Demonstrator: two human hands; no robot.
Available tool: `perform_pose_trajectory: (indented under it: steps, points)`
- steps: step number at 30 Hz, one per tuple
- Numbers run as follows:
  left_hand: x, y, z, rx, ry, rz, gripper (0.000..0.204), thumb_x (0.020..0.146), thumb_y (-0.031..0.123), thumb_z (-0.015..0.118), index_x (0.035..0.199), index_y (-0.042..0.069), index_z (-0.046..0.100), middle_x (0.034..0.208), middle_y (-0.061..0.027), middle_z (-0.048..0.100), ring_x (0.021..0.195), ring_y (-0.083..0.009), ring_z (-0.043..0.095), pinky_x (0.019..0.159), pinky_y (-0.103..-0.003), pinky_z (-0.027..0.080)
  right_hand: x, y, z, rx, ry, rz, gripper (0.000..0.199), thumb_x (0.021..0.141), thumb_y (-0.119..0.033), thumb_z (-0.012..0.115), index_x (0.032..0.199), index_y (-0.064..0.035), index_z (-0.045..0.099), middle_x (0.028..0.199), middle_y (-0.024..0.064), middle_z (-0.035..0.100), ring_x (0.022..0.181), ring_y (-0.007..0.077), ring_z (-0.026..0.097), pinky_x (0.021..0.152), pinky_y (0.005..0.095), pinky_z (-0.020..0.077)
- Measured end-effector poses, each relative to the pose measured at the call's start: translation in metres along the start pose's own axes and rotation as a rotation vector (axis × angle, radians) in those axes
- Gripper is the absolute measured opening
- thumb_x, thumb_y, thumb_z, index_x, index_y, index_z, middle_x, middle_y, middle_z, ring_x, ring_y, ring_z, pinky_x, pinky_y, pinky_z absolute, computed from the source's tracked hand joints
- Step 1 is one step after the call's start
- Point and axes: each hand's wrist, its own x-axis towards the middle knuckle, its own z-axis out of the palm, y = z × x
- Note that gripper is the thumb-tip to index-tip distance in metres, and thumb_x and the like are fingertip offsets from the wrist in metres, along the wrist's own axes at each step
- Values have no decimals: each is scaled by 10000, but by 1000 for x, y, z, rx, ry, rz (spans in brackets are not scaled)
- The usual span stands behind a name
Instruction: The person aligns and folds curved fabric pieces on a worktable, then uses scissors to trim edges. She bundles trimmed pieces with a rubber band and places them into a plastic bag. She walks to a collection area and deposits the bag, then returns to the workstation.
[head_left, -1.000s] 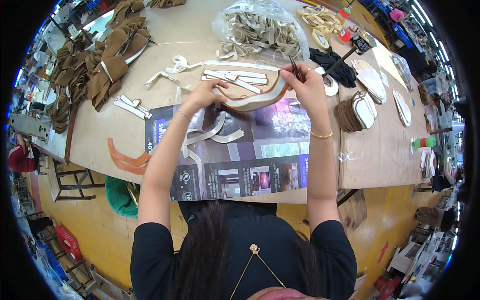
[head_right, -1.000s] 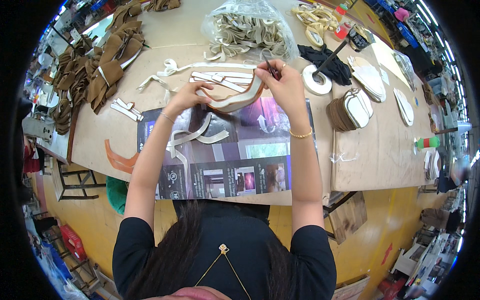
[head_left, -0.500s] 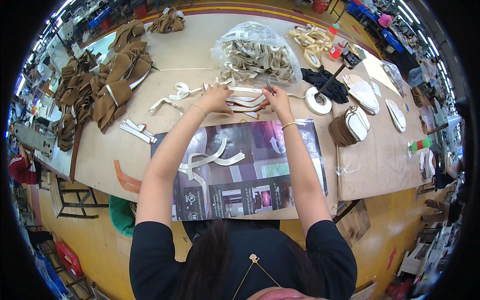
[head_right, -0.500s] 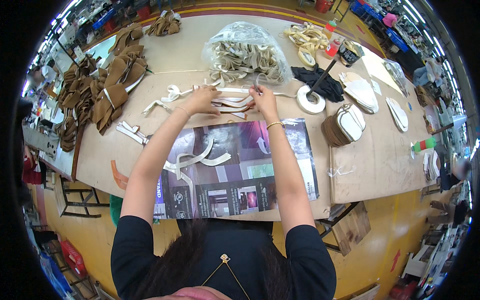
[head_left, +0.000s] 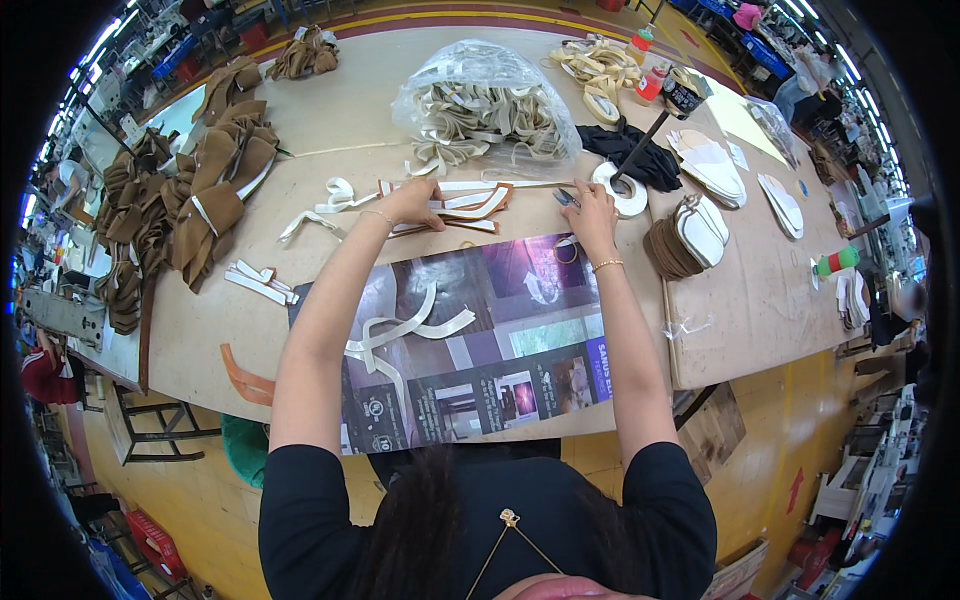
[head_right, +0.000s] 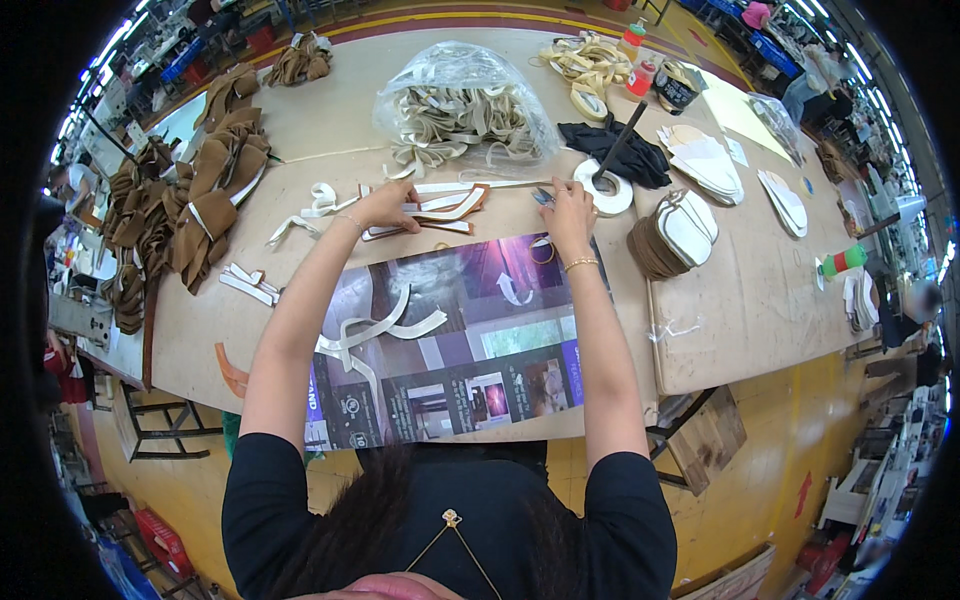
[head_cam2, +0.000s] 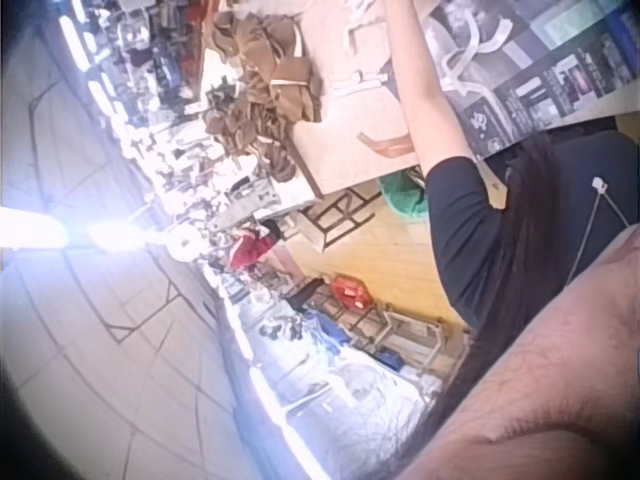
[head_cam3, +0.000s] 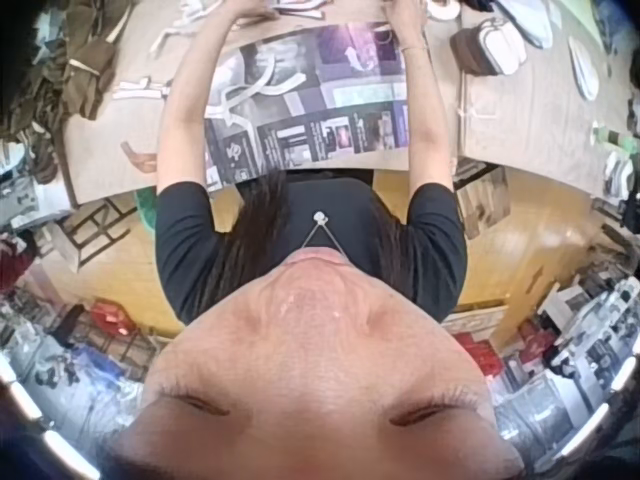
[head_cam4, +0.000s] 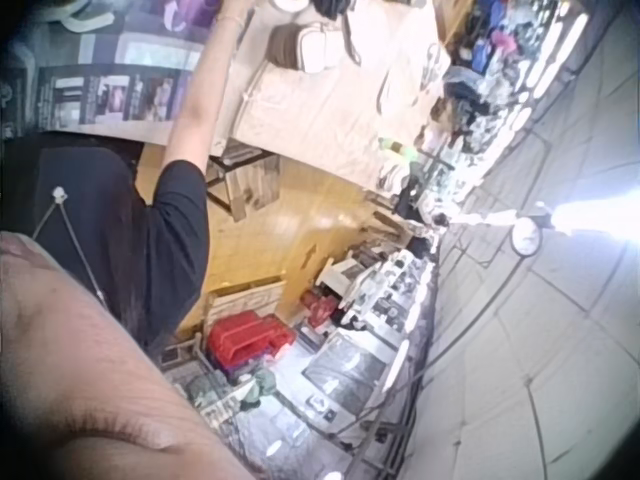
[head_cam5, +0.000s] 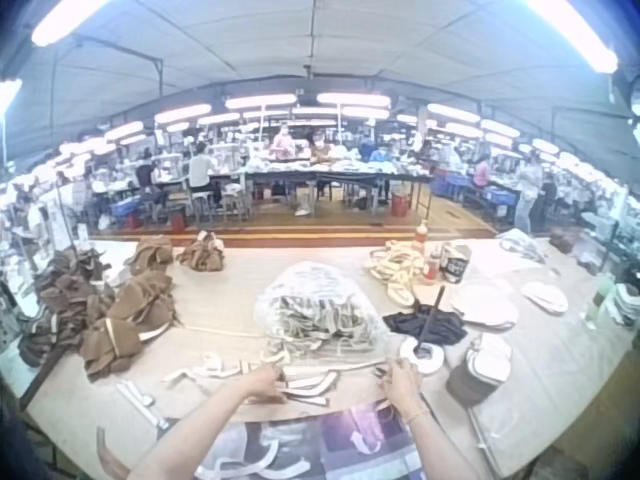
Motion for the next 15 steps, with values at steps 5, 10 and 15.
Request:
perform_pose_trajectory:
  steps: [5,10,15]
  points:
    - [-7,7,7,-39,51,-29,656,592,340,867,1094,5,609,1129,-204,631,1084,-340,588,932,-362,472,-15,1,-23,387,-373,218,252,771,-125,725,1000,-30,676,1014,160,615,951,328,610,848,397,486]
    - [-9,5,4,-88,18,-41,540,696,309,803,1099,-1,620,1081,-193,657,1034,-324,617,892,-368,489,-50,6,-26,316,-288,253,165,791,-144,721,870,-12,663,886,148,621,883,288,636,794,389,499]
    - [-3,-6,-3,-190,69,8,303,799,220,722,1024,18,702,943,-138,703,891,-249,657,817,-344,508,-58,6,-16,148,-284,213,197,826,-184,699,888,-12,627,898,159,625,895,334,622,779,411,489]
